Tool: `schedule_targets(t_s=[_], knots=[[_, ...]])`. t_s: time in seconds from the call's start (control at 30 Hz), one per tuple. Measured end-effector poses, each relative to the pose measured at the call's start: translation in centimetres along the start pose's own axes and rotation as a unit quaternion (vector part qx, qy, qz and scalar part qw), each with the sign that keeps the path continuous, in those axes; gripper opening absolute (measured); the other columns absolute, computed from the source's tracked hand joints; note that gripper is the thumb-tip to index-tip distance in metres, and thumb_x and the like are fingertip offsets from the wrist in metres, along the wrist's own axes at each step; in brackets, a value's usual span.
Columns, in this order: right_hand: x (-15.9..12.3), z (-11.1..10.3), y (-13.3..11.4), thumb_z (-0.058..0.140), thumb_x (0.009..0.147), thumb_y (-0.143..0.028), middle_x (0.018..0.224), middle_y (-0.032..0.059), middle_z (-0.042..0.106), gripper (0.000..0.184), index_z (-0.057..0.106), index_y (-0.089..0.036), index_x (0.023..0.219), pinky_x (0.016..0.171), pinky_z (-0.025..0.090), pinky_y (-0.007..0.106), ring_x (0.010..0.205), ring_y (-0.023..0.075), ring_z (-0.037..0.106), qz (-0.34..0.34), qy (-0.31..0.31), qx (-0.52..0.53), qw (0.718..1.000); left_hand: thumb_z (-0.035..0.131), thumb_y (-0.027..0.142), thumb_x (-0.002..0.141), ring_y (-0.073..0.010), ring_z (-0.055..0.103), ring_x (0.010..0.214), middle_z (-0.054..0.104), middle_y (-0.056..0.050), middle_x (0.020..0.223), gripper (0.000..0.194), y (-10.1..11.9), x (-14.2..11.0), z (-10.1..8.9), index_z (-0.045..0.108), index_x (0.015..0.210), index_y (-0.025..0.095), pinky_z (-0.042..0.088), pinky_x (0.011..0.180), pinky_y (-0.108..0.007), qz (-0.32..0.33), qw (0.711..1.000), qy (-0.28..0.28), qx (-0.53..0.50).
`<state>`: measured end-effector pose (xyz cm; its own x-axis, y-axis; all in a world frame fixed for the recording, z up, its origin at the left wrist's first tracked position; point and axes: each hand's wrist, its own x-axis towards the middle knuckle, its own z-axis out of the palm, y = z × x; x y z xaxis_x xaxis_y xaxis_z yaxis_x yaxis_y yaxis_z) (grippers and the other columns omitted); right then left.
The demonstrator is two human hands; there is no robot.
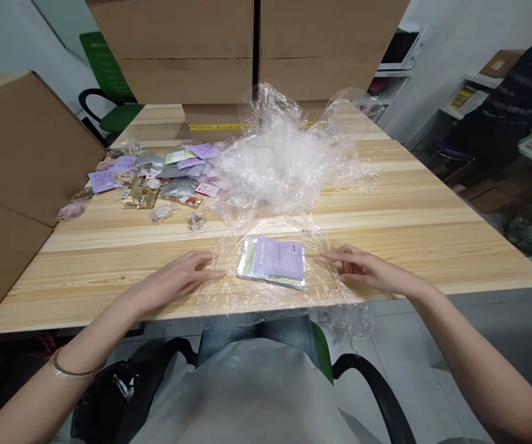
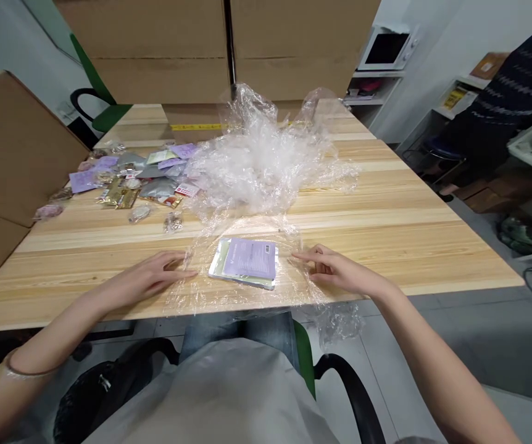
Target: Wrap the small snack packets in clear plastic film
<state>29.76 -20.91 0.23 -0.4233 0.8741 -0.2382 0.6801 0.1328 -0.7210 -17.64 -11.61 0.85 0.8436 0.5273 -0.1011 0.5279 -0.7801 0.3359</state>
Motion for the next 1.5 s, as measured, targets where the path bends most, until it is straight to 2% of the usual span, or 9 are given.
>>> schedule_targets(t_s=[0.17, 0.37, 0.47, 0.57, 0.67, 0.83, 1.0, 1.27, 1.5], knots=[[0.9, 0.6, -0.4, 0.058, 0.09, -0.053, 0.101, 0.0071, 0.056, 0.03, 0.077, -0.031, 0.102, 0.075, 0.049, 0.037, 0.089, 0.0225, 0.057, 0.01, 0.037, 0.036, 0.999, 0.043, 0.044, 0.101, -0.0263, 0.058, 0.121, 0.06, -0.009, 0.133, 0.036, -1.0, 0.8, 0.7, 0.072, 0.115, 0.03, 0.048, 0.1, -0.041, -0.036, 0.995, 0.068, -0.059], [2.2, 1.0, 1.3, 0.045, 0.095, -0.055, 0.087, 0.0063, 0.058, 0.041, 0.062, -0.022, 0.077, 0.076, 0.047, 0.039, 0.079, 0.022, 0.058, 0.07, 0.178, -0.006, 0.982, 0.046, 0.043, 0.097, -0.024, 0.059, 0.107, 0.062, -0.009, 0.111, 0.034, -2.2, 2.2, 1.1, 0.07, 0.088, 0.021, 0.047, 0.099, -0.042, -0.133, 0.973, 0.145, -0.122], [2.5, 1.4, 0.8, 0.04, 0.097, -0.053, 0.082, 0.0062, 0.056, 0.042, 0.054, -0.022, 0.073, 0.069, 0.046, 0.038, 0.072, 0.0216, 0.056, 0.099, 0.203, -0.073, 0.971, 0.048, 0.034, 0.096, -0.0251, 0.054, 0.112, 0.058, -0.01, 0.115, 0.023, -1.8, 2.5, 1.2, 0.066, 0.1, 0.02, 0.045, 0.101, -0.045, -0.122, 0.979, 0.15, -0.059], [1.9, 1.7, -0.1, 0.048, 0.093, -0.05, 0.103, 0.0111, 0.06, 0.032, 0.062, -0.022, 0.093, 0.065, 0.047, 0.038, 0.07, 0.0202, 0.056, 0.076, 0.231, -0.102, 0.965, 0.049, 0.021, 0.093, -0.0269, 0.05, 0.123, 0.05, -0.013, 0.134, 0.034, -1.5, 1.9, 1.3, 0.062, 0.125, 0.024, 0.043, 0.103, -0.046, -0.048, 0.987, 0.155, 0.012], [0.9, 1.7, -0.5, 0.051, 0.092, -0.041, 0.132, 0.0111, 0.057, 0.033, 0.065, -0.027, 0.119, 0.065, 0.05, 0.038, 0.074, 0.0189, 0.06, 0.017, 0.173, -0.025, 0.984, 0.043, 0.009, 0.093, -0.0248, 0.054, 0.12, 0.054, -0.008, 0.139, 0.045, -1.5, 1.1, 1.4, 0.067, 0.122, 0.033, 0.045, 0.1, -0.045, 0.033, 0.992, 0.113, 0.037], [0.2, 1.4, -0.8, 0.059, 0.089, -0.042, 0.121, 0.0079, 0.068, 0.027, 0.076, -0.028, 0.105, 0.083, 0.053, 0.041, 0.105, 0.026, 0.065, 0.0, 0.023, 0.113, 0.993, 0.043, 0.016, 0.097, -0.0196, 0.061, 0.114, 0.068, -0.007, 0.122, 0.035, -1.5, 0.6, 1.0, 0.069, 0.118, 0.027, 0.048, 0.098, -0.036, 0.077, 0.992, 0.063, -0.076], [1.1, 1.6, -0.9, 0.07, 0.08, -0.051, 0.102, 0.009, 0.072, 0.032, 0.076, -0.023, 0.093, 0.082, 0.053, 0.04, 0.093, 0.0258, 0.067, 0.038, 0.111, 0.109, 0.987, 0.063, 0.038, 0.09, -0.0236, 0.061, 0.114, 0.07, -0.008, 0.118, 0.021, -1.6, 1.6, 0.4, 0.072, 0.102, 0.023, 0.047, 0.099, -0.036, 0.022, 0.986, 0.068, -0.149], [5.1, 3.1, -0.2, 0.045, 0.084, -0.07, 0.048, 0.0004, 0.053, 0.056, 0.052, -0.023, 0.056, 0.053, 0.043, 0.029, 0.046, 0.015, 0.05, 0.168, 0.351, 0.122, 0.913, 0.038, 0.051, 0.092, -0.0171, 0.056, 0.063, 0.061, -0.002, 0.06, 0.049, -1.6, 5.3, 2.2, 0.056, 0.06, 0.018, 0.043, 0.064, -0.027, -0.226, 0.921, 0.228, -0.223], [5.5, 0.3, 1.1, 0.048, 0.086, -0.047, 0.043, 0.0027, 0.055, 0.045, 0.052, -0.022, 0.049, 0.052, 0.038, 0.03, 0.042, 0.0166, 0.051, 0.302, 0.283, 0.025, 0.91, 0.045, 0.041, 0.082, -0.0177, 0.05, 0.043, 0.051, -0.002, 0.038, 0.046, -1.6, 5.5, 1.4, 0.048, 0.041, 0.021, 0.032, 0.054, -0.028, -0.358, 0.905, 0.178, -0.146]])
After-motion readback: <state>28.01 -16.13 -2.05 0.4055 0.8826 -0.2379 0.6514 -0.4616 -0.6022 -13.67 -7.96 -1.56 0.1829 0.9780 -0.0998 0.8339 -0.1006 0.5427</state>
